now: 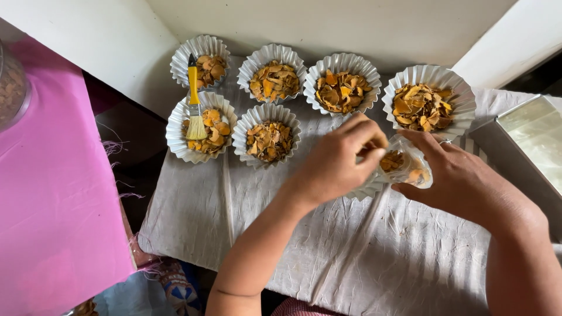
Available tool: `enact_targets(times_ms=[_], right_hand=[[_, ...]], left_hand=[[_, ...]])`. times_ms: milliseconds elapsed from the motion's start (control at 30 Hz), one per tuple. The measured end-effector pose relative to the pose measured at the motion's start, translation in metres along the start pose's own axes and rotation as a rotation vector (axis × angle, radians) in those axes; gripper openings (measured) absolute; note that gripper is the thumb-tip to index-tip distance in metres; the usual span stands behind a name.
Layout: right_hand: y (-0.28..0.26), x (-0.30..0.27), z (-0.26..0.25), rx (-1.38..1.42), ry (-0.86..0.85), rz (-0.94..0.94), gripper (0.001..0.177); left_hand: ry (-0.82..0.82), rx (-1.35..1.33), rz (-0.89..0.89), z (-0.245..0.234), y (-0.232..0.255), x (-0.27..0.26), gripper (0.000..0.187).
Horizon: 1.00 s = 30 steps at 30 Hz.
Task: The person fills small foil cups with sliced food items, applies a liquid to them using a brush, and then transfers some of the items into a small plastic bag.
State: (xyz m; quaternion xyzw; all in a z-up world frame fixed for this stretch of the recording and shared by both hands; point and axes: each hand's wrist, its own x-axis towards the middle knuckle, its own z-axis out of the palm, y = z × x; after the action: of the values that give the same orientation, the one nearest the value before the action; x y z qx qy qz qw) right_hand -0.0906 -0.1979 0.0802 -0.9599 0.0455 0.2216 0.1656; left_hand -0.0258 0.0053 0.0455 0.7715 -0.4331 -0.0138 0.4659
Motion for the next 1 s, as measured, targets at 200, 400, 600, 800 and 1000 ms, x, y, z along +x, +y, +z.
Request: enact_targets(times_ms=[200, 400, 600, 800, 1000], right_hand=[[-0.009, -0.006, -0.004, 0.001, -0.024, 0.077, 0.102], [-0.005, -0.006, -0.002, 0.028, 0.071, 0.065, 0.102], [-0.001, -0.016, 0.0, 0.115, 0.362, -0.04, 0.102], [0.027, -0.017, 0.008, 0.581, 0.524, -0.414, 0.028], [0.021, -0.011, 0.028, 0.869, 0.638, -0.52, 0.015]], left_hand=[[0.084, 0.01, 0.126, 0.024, -0.007, -0.001, 0.015], [-0.174, 0.096, -0.145, 0.0, 0.016, -0.002, 0.058], [-0.172, -0.153, -0.123, 0.011, 0.009, -0.004, 0.032], [-0.135, -0.168, -0.005, -0.024, 0.028, -0.016, 0.029], [-0.125, -0.104, -0.04, -0.029, 0.036, -0.016, 0.036]])
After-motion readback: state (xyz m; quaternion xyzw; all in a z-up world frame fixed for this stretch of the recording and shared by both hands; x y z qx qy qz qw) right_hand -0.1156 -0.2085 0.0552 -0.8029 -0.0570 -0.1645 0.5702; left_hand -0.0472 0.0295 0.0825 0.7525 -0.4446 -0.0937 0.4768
